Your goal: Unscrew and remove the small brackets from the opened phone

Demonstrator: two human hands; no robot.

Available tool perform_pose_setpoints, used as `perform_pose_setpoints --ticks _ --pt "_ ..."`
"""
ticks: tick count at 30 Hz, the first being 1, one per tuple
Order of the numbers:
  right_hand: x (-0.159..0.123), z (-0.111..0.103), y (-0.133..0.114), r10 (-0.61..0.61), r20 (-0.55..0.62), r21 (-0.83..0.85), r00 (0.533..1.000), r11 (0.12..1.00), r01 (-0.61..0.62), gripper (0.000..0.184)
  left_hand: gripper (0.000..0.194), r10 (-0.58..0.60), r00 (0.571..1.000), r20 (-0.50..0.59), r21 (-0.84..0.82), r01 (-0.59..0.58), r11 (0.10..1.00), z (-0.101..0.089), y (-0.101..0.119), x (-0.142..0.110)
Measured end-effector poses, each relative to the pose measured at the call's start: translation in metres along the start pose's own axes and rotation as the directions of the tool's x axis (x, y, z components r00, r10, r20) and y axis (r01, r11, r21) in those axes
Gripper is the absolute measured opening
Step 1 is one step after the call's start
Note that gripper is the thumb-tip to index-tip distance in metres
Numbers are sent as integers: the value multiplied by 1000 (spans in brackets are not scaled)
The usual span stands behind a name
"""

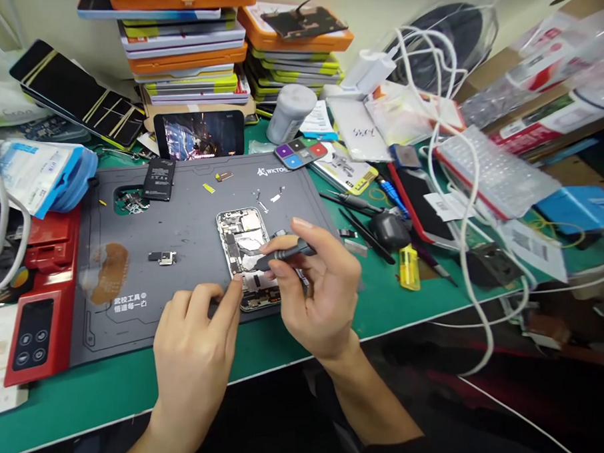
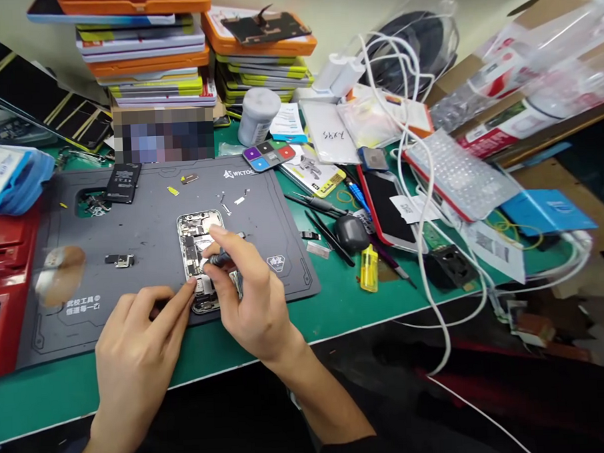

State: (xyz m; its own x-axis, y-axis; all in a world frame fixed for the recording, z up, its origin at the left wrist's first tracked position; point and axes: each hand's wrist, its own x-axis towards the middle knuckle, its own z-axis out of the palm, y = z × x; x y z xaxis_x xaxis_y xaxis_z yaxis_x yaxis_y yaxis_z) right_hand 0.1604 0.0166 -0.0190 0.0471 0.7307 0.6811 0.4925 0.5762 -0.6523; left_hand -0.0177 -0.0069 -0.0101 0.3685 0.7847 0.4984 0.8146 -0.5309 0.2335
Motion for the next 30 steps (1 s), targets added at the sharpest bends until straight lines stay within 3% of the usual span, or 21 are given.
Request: perform_pose_setpoints --ticks 12,17,22,28,30 --pt "-1 0 1 -17 54 -35 998 999 19 74 35 6 999 38 27 -7 1000 0 2 -4" --pt "2 0 3 -124 47 -69 991 989 127 75 36 2 999 53 20 -3 1000 -1 3 -4" --pt "6 -2 0 -212 78 -170 974 960 223 74 35 2 998 63 25 -3 1000 -1 4 -5" --pt "12 -5 -4 -235 37 -321 971 918 234 68 32 14 998 58 23 -15 1000 -2 4 -5" --pt "15 -5 -5 -220 51 -302 974 926 225 61 31 13 998 58 24 -15 1000 -2 3 -4"
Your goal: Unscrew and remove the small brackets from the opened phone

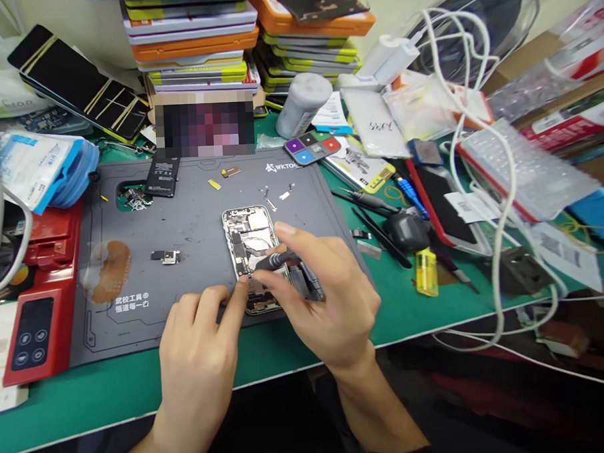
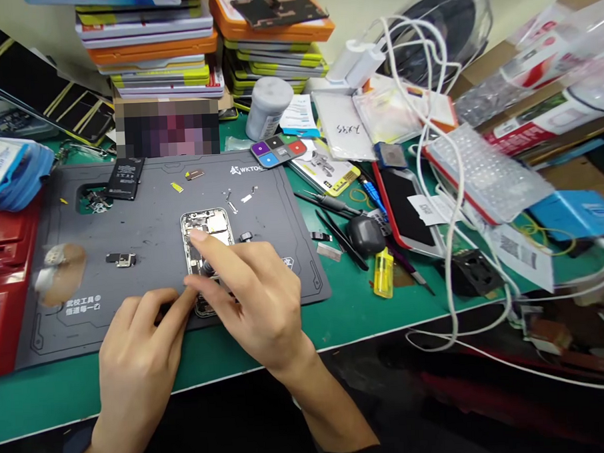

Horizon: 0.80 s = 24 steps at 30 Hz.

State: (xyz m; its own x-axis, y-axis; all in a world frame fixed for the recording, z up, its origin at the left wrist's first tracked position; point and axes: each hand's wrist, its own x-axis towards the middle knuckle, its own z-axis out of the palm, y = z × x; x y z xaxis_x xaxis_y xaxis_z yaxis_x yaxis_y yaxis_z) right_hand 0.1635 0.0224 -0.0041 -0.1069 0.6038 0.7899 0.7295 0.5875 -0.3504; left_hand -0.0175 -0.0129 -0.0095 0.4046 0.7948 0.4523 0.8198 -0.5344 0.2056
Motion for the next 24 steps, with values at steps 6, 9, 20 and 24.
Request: perform_pose_setpoints --ticks 6,9,20,24 --pt "2 -1 -2 -17 -58 33 998 999 19 55 34 -10 1000 6 -4 10 1000 1 -1 0" --pt "3 -2 -3 2 -33 42 999 999 -1 53 31 -17 1000 2 -2 17 1000 2 0 0" --pt "1 -5 -5 45 54 267 998 962 -58 66 33 -21 1000 1 -7 21 1000 1 1 3" --pt "-2 -2 -5 72 41 275 997 958 -81 64 28 -42 999 -18 -8 42 999 2 3 5"
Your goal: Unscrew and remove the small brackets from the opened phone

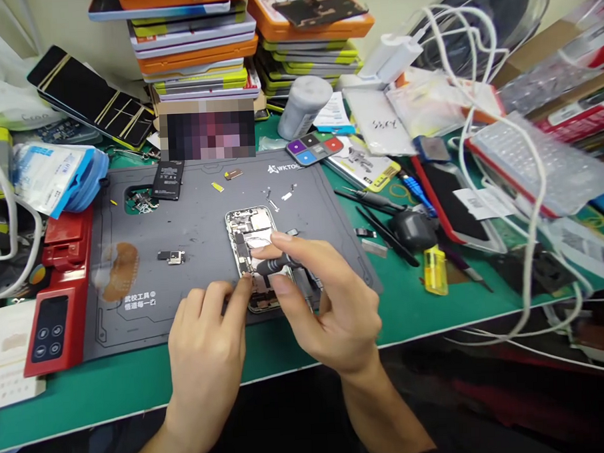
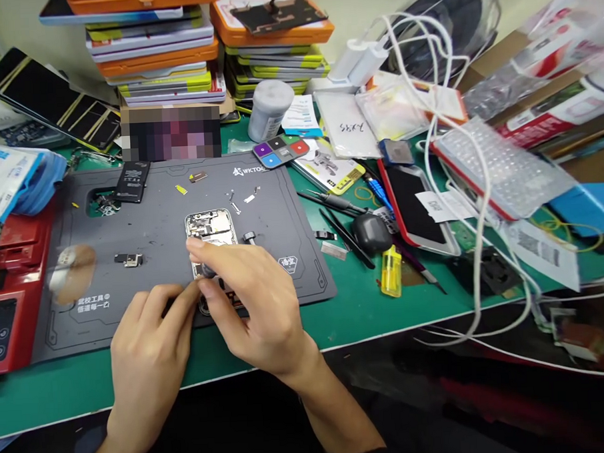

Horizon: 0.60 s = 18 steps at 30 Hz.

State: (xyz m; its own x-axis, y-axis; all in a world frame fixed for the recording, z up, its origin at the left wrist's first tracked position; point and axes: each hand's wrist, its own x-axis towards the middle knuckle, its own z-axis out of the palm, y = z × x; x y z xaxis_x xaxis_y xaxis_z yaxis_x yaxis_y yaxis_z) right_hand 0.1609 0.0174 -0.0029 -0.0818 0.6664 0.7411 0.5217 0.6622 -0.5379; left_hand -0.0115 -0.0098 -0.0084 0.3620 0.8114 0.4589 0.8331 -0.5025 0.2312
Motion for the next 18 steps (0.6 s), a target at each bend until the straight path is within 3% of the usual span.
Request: perform_pose_setpoints --ticks 3,7,12,18 --pt "-1 3 1 4 11 -52 1000 999 -3 66 26 5 1000 -5 9 -5 1000 0 0 0" --pt "1 3 1 -21 90 -4 996 1000 22 69 27 25 1000 2 16 -25 1000 0 -1 -1" --pt "5 1 2 -87 -28 -219 996 973 78 60 25 19 1000 -1 18 -19 1000 -1 0 1" --pt "6 -1 1 -66 -70 -289 995 956 43 53 32 23 1000 5 23 -23 999 0 0 -1"
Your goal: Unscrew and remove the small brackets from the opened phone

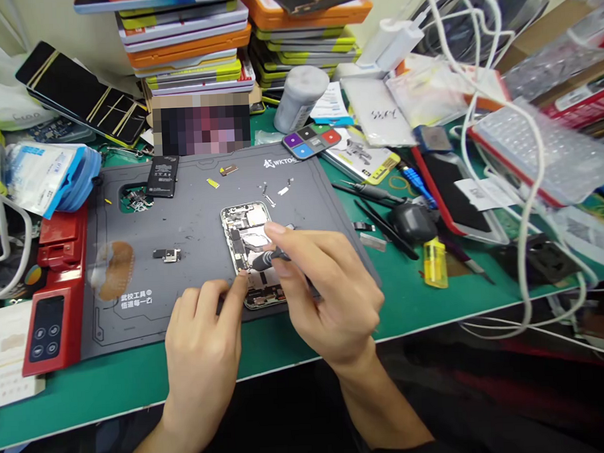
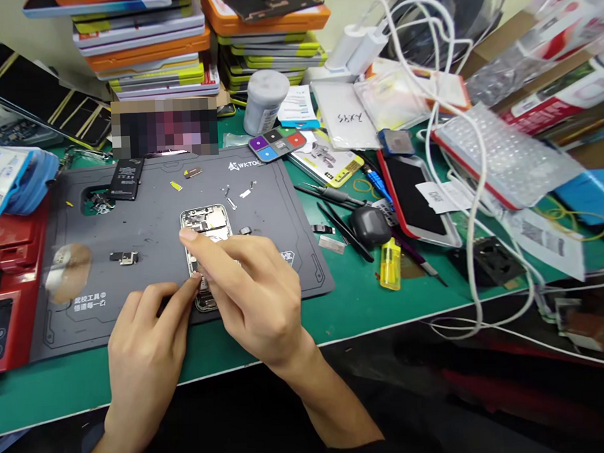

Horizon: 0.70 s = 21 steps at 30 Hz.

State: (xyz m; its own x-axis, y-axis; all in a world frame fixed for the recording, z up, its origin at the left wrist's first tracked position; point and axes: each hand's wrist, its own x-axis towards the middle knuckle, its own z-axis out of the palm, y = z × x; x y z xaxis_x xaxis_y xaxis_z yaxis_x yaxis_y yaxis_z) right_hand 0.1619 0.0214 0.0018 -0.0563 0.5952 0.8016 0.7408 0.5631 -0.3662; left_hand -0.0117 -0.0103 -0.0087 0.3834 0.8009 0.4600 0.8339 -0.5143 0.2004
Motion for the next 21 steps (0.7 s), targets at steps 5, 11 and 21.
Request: perform_pose_setpoints --ticks 5,11,21 --pt "0 -2 -2 -4 21 26 1000 1000 4 51 31 -8 1000 0 2 8 1000 0 -1 -2" --pt "0 -2 -1 10 -10 0 1000 1000 -10 50 29 -13 1000 1 11 13 1000 0 -1 0" --pt "-1 -3 -1 12 -62 15 998 1000 -11 56 30 -12 1000 8 14 12 1000 -1 0 0"
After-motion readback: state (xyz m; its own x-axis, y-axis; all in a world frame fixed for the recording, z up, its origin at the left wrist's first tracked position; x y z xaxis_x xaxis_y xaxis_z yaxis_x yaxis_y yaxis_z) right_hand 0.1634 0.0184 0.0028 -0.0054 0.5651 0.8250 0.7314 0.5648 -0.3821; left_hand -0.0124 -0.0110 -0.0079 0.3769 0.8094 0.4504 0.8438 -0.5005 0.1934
